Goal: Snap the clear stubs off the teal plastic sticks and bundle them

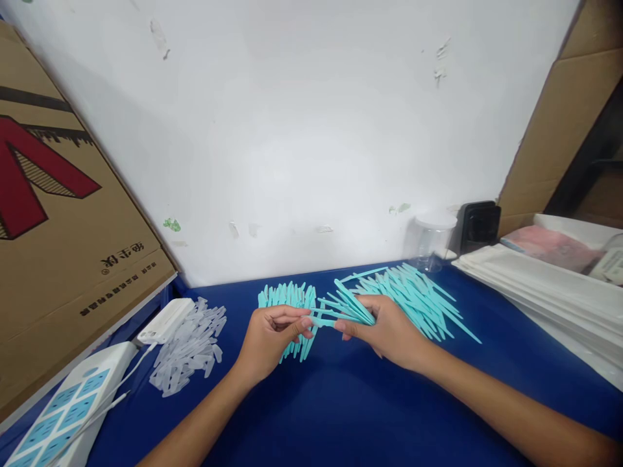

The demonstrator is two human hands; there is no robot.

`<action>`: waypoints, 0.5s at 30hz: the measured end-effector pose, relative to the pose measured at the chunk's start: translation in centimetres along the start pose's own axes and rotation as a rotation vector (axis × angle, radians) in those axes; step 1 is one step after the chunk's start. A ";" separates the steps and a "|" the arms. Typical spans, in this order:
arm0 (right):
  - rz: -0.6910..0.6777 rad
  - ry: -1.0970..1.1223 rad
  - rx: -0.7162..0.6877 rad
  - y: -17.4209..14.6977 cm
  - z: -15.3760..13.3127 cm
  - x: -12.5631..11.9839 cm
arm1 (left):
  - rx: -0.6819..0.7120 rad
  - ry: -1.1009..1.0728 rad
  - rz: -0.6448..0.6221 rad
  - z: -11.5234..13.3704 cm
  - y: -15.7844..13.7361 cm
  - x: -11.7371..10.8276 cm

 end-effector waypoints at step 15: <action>-0.028 -0.102 -0.037 0.3 0.6 -1.2 | 0.102 1.278 0.155 4.4 2.1 -12.8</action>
Point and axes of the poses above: each hand's wrist, its own y-axis towards the middle knuckle, its own x-axis out of the palm, z = x × y, the point moved 4 cm from there along y, towards the middle knuckle, and after that the axes turned 9 degrees about -y, right-handed, at the moved point
